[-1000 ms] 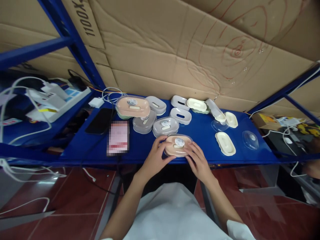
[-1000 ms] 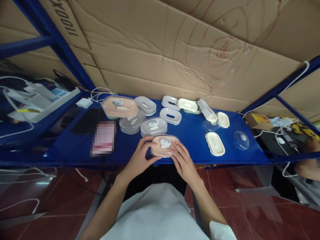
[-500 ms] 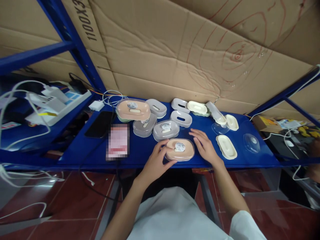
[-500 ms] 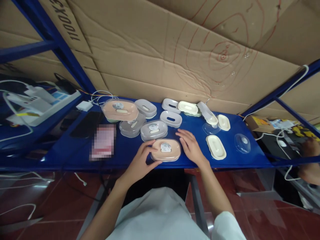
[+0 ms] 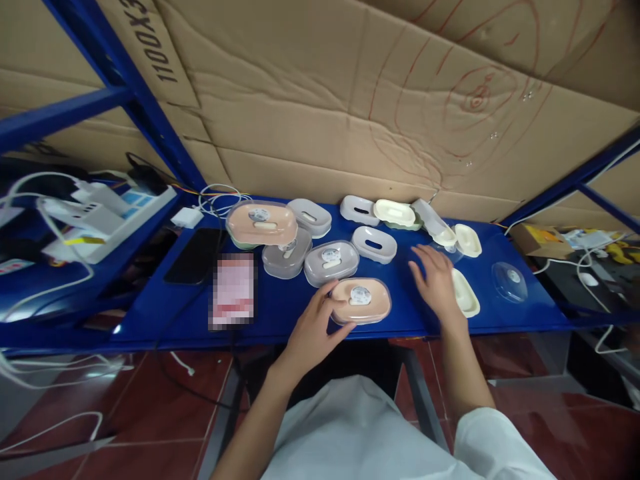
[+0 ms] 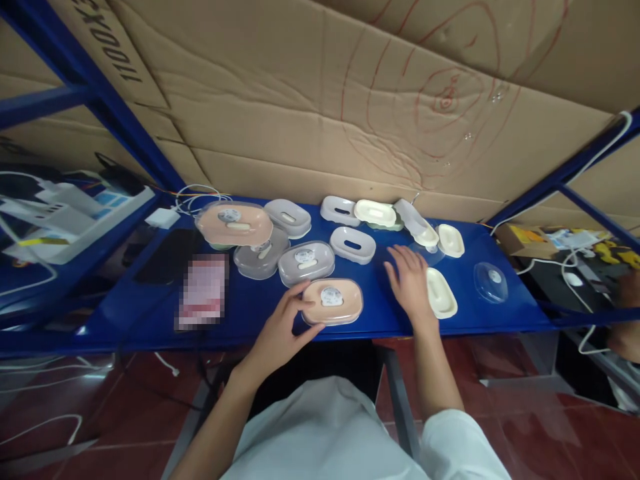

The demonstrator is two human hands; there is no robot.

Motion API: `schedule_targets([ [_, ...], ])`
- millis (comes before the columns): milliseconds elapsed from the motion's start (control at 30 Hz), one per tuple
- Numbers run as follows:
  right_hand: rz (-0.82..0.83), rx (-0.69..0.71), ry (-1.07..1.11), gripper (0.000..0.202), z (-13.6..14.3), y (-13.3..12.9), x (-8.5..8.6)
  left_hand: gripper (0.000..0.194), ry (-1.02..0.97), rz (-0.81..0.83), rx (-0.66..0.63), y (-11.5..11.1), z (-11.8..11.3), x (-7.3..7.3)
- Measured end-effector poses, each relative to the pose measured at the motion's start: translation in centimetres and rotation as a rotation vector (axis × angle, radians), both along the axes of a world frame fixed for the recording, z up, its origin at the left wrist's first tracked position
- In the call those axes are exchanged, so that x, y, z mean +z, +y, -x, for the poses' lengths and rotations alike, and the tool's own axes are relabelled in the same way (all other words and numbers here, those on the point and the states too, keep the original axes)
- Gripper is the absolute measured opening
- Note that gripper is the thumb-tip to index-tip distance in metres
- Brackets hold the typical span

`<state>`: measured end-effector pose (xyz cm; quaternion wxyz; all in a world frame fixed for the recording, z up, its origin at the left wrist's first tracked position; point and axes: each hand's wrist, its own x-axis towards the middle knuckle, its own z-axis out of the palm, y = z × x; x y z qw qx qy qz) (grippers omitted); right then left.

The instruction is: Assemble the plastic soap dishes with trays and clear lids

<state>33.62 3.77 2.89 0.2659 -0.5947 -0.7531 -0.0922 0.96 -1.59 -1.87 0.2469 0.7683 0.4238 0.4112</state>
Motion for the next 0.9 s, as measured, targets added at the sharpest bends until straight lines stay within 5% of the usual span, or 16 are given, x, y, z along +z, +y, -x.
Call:
schedule_targets([
  [67, -0.026, -0.062, 0.1, 0.04, -0.6, -4.1, -0.3, 0.035, 0.017, -0.009, 0.025, 0.0, -0.3, -0.1],
  [167, 0.127, 0.069, 0.153, 0.051, 0.4, -9.7, -1.6, 0.037, 0.072, -0.035, 0.043, 0.2, -0.7, -0.1],
  [267, 0.186, 0.186, 0.12, 0.07, 2.2, -12.2, -3.0, 0.037, 0.161, -0.043, -0.017, 0.2, -0.8, 0.3],
  [433, 0.13, 0.217, 0.074, 0.064, 3.3, -10.3, -3.5, 0.046, 0.254, -0.041, -0.073, 0.0, -0.7, 0.7],
  [667, 0.092, -0.063, 0.086, 0.055, 4.4, -8.0, -3.7, 0.055, 0.259, -0.101, 0.046, -0.4, -1.1, 0.2],
  [900, -0.06, -0.424, 0.024, 0.062, -1.0, -9.6, -4.8, 0.052, 0.323, -0.141, -0.038, -0.3, -1.0, 0.5],
])
